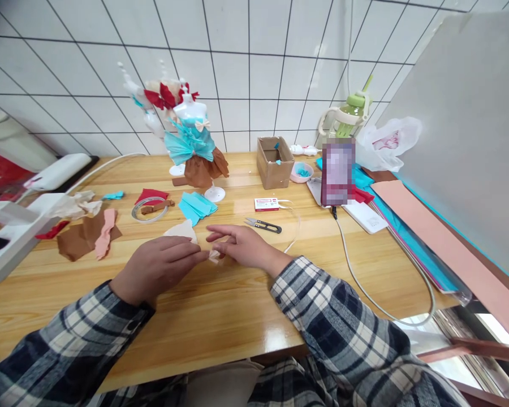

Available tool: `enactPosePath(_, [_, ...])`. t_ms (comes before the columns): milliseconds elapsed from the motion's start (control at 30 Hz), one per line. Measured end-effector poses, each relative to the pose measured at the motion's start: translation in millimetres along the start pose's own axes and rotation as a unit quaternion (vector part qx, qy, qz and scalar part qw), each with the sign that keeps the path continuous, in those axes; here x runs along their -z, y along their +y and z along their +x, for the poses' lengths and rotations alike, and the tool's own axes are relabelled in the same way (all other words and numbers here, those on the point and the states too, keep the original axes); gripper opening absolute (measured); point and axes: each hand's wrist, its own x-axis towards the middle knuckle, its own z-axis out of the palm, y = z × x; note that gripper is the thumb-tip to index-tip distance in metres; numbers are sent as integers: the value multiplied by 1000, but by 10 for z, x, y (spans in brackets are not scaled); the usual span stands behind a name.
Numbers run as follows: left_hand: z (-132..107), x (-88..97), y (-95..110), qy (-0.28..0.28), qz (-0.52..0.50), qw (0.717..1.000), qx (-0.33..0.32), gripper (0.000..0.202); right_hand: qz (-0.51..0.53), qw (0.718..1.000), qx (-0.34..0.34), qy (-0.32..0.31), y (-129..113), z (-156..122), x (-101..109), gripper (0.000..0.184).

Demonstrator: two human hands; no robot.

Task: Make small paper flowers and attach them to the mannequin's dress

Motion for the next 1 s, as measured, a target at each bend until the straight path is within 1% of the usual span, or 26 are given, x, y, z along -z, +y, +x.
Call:
enactPosePath(33, [4, 10, -4, -1, 16, 1000, -3, 18, 82, 996, -31, 8, -3, -2, -6, 39])
enactPosePath(67, [7, 16, -7, -3, 33, 999, -7, 17, 149, 987, -51, 19, -8, -6, -11, 42])
enactPosePath(100, [9, 19, -9, -3, 46, 999, -5, 15, 193, 979, -62, 31, -15, -10, -16, 43])
enactPosePath(133, [10, 19, -8, -1, 53, 999, 2, 14, 211, 974, -70, 40, -24, -14, -22, 43])
enactPosePath(200, [14, 14, 5, -2, 60, 998, 13, 11, 176, 979, -89, 42, -42, -20, -44, 42])
enactPosePath(267, [20, 9, 27, -7, 66, 998, 16, 10, 100, 988, -106, 41, -51, -20, -83, 41])
enactPosePath(333, [25, 2, 48, -13, 69, 997, 16, 9, 46, 992, -107, 56, -44, -11, -129, 39])
enactPosePath(433, [27, -13, 64, -8, 60, 998, 24, 10, 16, 992, -92, 79, -5, 9, -168, 35])
enactPosePath(567, [26, -35, 62, 12, 51, 997, 53, 12, 36, 992, -91, 75, 22, 23, -156, 29])
enactPosePath(667, [30, -32, 63, 20, 52, 996, 72, 12, 64, 990, -100, 70, -3, 20, -138, 29])
enactPosePath(767, [34, -19, 67, 31, 51, 996, 67, 12, 100, 987, -111, 62, -26, 13, -120, 31])
enactPosePath(900, [26, -10, 53, 45, 50, 996, 60, 12, 163, 978, -127, 36, -7, 11, -83, 34])
enactPosePath(1000, [12, 2, 19, 46, 41, 997, 37, 17, 192, 973, -122, 38, 11, 12, -46, 36])
